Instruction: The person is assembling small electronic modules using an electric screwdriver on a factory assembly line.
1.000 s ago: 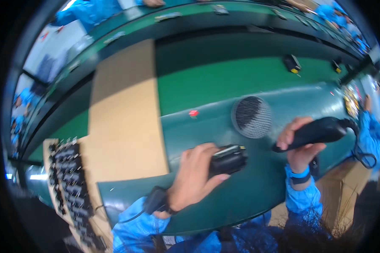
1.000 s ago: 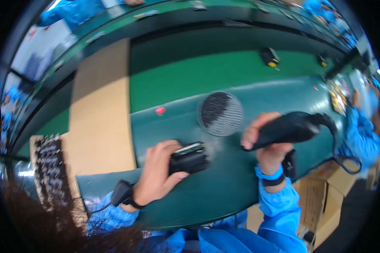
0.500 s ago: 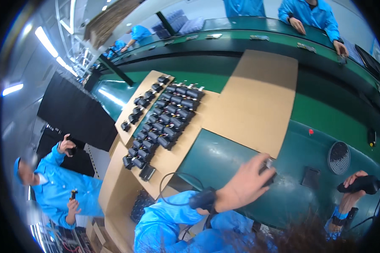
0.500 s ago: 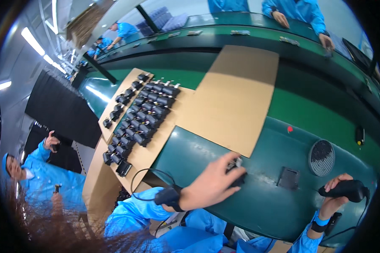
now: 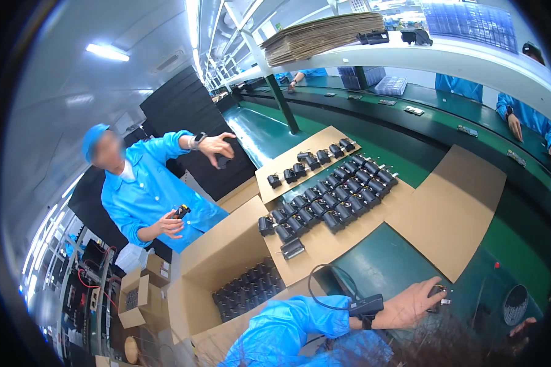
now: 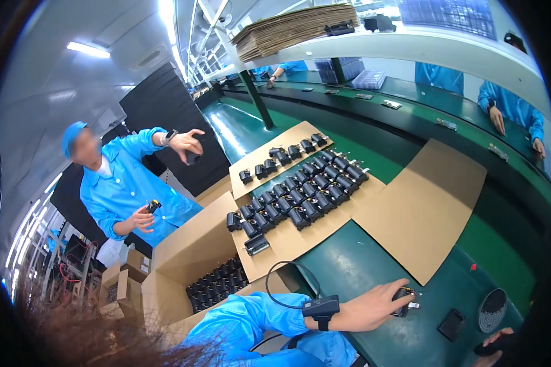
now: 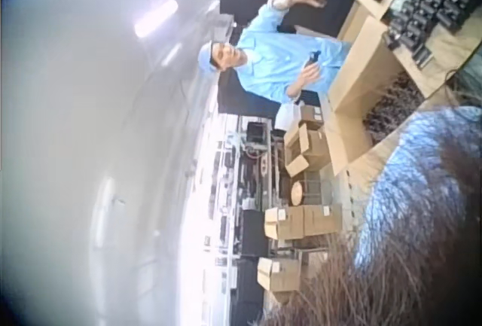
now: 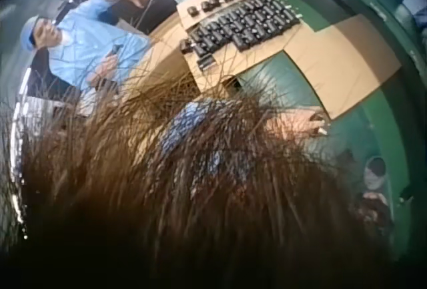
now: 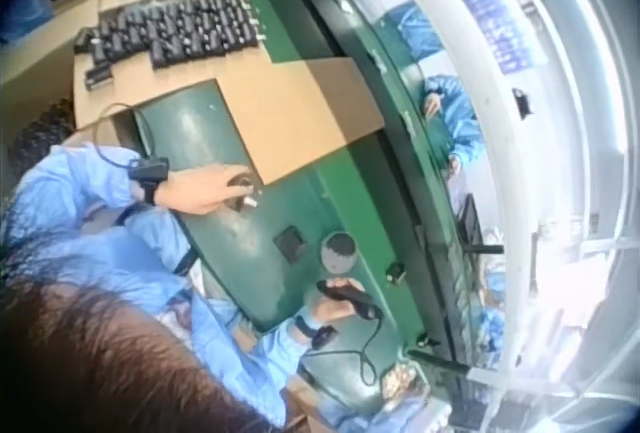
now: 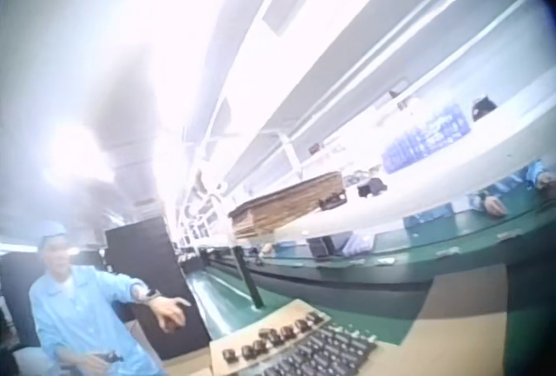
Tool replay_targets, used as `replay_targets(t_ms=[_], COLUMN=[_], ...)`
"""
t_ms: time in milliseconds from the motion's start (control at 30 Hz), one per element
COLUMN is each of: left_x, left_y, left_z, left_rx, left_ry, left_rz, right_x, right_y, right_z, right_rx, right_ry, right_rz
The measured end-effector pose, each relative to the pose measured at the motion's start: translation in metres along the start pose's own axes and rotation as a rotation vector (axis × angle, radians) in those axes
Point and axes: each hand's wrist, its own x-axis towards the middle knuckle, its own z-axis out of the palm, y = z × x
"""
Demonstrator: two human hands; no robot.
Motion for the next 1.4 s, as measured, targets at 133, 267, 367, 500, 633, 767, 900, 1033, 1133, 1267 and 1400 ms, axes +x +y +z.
replay_targets(t_ms=[133,267,367,500,633,767,900,1033,1133,1267,1400], left_x=[-0.007,-0.018,-0.048,-0.097,-0.14,-0.158,-0.151,-0.129,-0.091,-0.048,-0.015], left_y=[-0.005,-0.007,-0.019,-0.048,-0.085,-0.115,-0.13,-0.115,-0.078,-0.075,-0.076], left_z=[-0.01,-0.059,-0.12,-0.187,-0.213,-0.21,-0.194,-0.186,-0.181,-0.149,-0.104], left_rx=[-0.039,-0.152,-0.03,0.26,0.635,0.582,0.461,0.606,0.688,0.411,0.212], left_ry=[0.026,-0.008,0.123,0.364,0.326,0.193,0.264,0.254,0.329,0.261,0.188], left_rz=[-0.056,-0.097,-0.269,-0.628,-0.716,-0.808,-0.778,-0.711,-0.541,-0.37,-0.264], right_x=[0.001,0.013,0.005,0.008,0.008,0.007,0.004,0.004,0.004,0.002,0.003], right_y=[-0.008,0.041,0.049,0.053,0.049,0.044,0.044,0.034,0.036,0.03,0.02], right_z=[0.004,-0.035,-0.042,-0.052,-0.048,-0.041,-0.042,-0.033,-0.026,-0.018,-0.012], right_rx=[-0.061,0.165,0.148,0.167,0.158,0.121,0.121,0.158,0.182,0.131,0.08], right_ry=[-0.06,-0.218,-0.106,-0.111,-0.075,-0.068,-0.017,-0.004,0.02,0.016,-0.093], right_rz=[0.029,0.081,0.117,0.143,0.15,0.124,0.126,0.147,0.155,0.15,0.13])
